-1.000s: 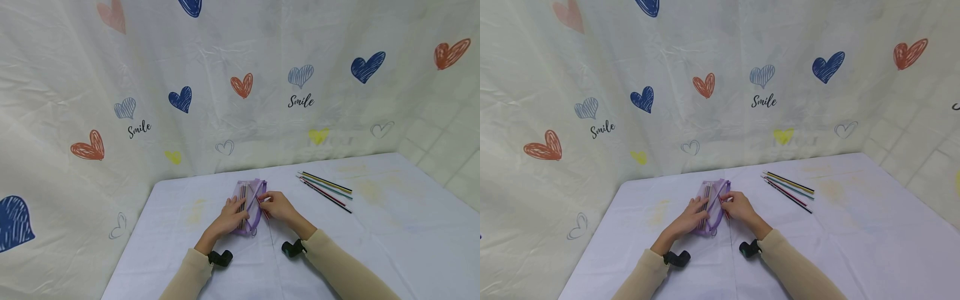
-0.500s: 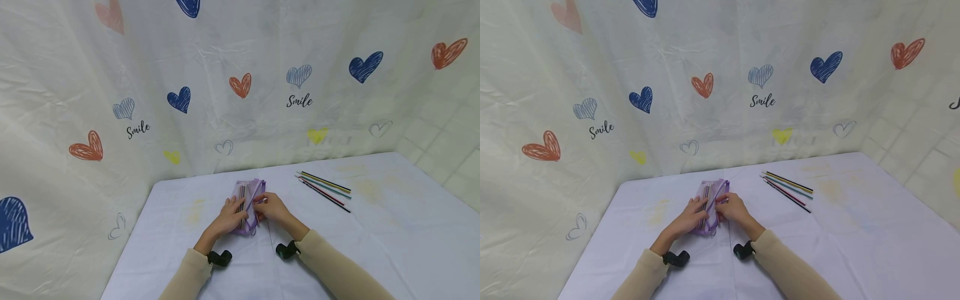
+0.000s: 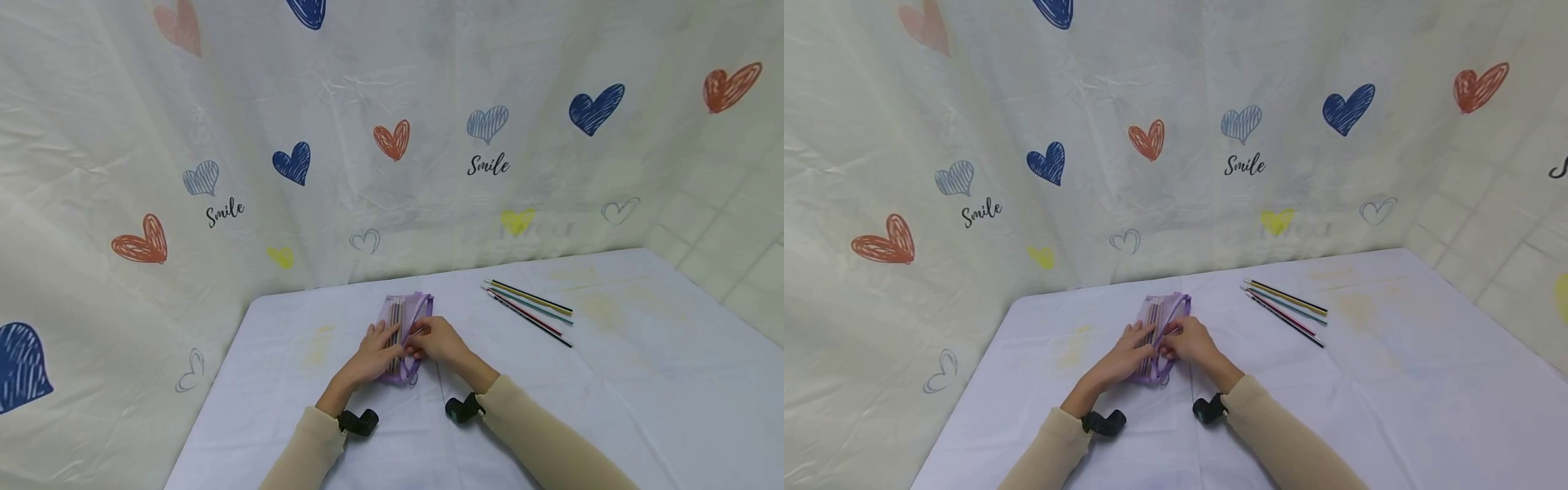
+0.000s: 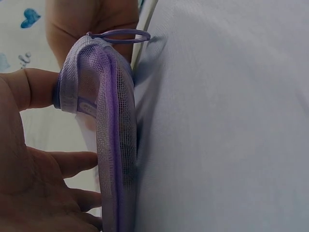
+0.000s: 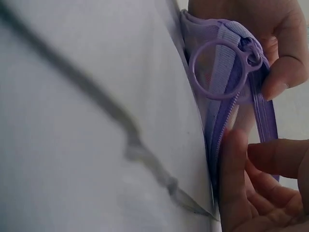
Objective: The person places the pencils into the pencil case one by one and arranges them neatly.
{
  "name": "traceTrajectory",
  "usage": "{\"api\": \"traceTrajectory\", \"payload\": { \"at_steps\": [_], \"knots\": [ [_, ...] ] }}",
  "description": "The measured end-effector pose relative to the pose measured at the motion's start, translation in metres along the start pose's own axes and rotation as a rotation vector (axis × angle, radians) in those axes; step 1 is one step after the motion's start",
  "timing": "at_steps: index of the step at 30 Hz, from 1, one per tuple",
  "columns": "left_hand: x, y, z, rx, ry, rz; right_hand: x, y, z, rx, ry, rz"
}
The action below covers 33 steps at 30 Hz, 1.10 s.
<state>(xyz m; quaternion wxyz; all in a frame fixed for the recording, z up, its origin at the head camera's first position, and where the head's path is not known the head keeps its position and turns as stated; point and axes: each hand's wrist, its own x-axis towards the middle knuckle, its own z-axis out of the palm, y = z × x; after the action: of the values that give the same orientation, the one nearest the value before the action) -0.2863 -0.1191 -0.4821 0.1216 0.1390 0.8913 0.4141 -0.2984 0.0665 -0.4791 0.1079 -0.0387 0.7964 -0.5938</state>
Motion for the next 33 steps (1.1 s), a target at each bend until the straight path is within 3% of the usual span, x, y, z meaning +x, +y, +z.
{"api": "traceTrajectory", "payload": {
  "at_steps": [12,18,25,33],
  "knots": [
    [-0.001,0.001,-0.001,-0.014,0.001,0.008,-0.001,0.001,-0.010,0.315,-0.239,0.068],
    [-0.002,0.003,-0.002,-0.015,0.003,-0.003,-0.002,0.001,-0.018,0.370,-0.270,0.110],
    [-0.001,0.003,-0.002,-0.006,0.013,-0.010,-0.006,0.000,-0.031,0.295,-0.227,0.105],
    [-0.002,0.006,-0.002,-0.011,0.012,-0.008,-0.016,0.003,-0.056,0.137,-0.190,-0.004]
  ]
}}
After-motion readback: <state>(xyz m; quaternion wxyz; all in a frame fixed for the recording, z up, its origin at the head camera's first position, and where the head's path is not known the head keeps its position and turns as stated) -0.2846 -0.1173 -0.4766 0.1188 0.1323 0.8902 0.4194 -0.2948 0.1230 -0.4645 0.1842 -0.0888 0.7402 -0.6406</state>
